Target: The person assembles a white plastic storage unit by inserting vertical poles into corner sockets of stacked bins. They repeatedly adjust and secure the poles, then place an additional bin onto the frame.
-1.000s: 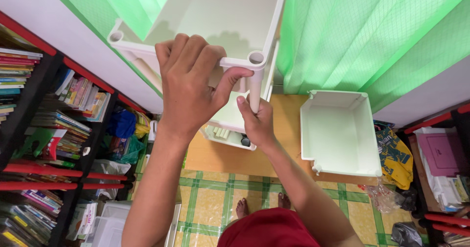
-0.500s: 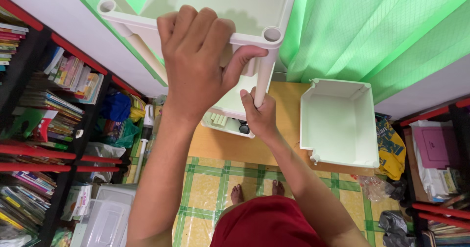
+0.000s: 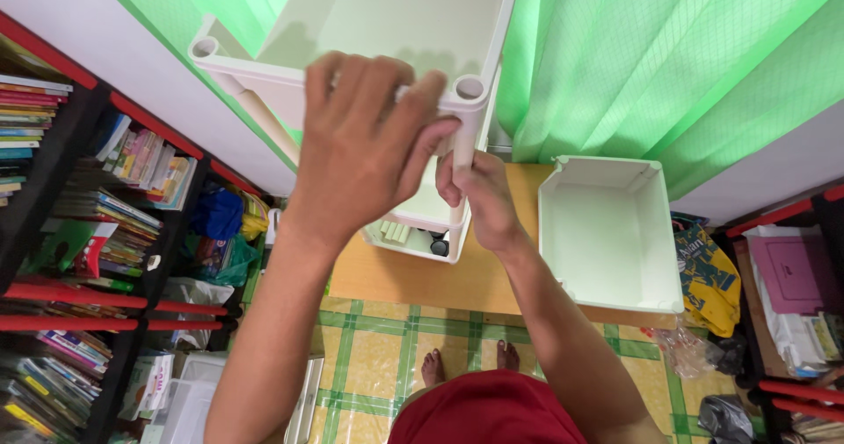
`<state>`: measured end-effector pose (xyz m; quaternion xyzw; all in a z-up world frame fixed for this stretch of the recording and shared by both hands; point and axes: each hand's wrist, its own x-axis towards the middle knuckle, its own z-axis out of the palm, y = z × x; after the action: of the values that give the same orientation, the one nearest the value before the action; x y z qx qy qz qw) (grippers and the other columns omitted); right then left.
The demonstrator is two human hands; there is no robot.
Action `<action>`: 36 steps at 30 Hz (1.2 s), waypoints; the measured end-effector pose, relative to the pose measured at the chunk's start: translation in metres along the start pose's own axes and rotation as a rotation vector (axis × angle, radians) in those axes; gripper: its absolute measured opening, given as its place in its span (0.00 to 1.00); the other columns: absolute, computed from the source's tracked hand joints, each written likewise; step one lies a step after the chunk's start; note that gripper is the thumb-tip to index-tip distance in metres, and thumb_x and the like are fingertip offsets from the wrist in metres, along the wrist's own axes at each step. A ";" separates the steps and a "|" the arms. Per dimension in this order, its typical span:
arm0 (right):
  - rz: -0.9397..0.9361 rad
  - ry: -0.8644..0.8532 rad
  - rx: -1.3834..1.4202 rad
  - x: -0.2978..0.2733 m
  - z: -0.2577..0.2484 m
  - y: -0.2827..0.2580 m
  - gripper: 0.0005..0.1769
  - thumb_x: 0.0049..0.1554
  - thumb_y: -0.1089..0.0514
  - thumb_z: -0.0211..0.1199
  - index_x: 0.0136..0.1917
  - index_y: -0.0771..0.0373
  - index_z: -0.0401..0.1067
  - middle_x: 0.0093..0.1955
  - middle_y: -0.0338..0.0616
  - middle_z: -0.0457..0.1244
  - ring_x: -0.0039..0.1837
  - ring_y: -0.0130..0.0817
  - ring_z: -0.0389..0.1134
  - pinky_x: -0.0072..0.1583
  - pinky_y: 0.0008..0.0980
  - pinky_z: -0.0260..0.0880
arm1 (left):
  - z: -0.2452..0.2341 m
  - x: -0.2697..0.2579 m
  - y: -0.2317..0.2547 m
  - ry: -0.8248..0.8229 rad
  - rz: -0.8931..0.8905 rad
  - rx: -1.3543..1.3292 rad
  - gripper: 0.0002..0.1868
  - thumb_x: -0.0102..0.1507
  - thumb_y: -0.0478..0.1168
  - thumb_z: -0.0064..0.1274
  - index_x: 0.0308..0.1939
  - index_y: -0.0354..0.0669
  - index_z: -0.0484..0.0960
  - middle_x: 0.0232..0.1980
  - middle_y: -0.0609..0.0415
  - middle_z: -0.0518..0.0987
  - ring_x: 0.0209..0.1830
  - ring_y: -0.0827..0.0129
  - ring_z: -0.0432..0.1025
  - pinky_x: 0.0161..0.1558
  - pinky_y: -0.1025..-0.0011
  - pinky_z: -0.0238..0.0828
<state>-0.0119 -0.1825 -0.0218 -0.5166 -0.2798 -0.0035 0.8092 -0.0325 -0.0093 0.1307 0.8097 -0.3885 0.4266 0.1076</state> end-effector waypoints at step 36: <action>0.083 0.354 -0.516 0.021 0.004 0.024 0.20 0.59 0.58 0.56 0.27 0.68 0.62 0.23 0.39 0.57 0.26 0.27 0.58 0.31 0.36 0.56 | 0.018 0.029 -0.009 0.058 -0.001 -0.008 0.17 0.68 0.51 0.63 0.35 0.46 0.74 0.32 0.59 0.74 0.29 0.64 0.70 0.32 0.64 0.58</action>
<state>0.0112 -0.1616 -0.0312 -0.7072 -0.1031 -0.1311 0.6870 -0.0059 -0.0281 0.1438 0.7968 -0.3865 0.4482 0.1221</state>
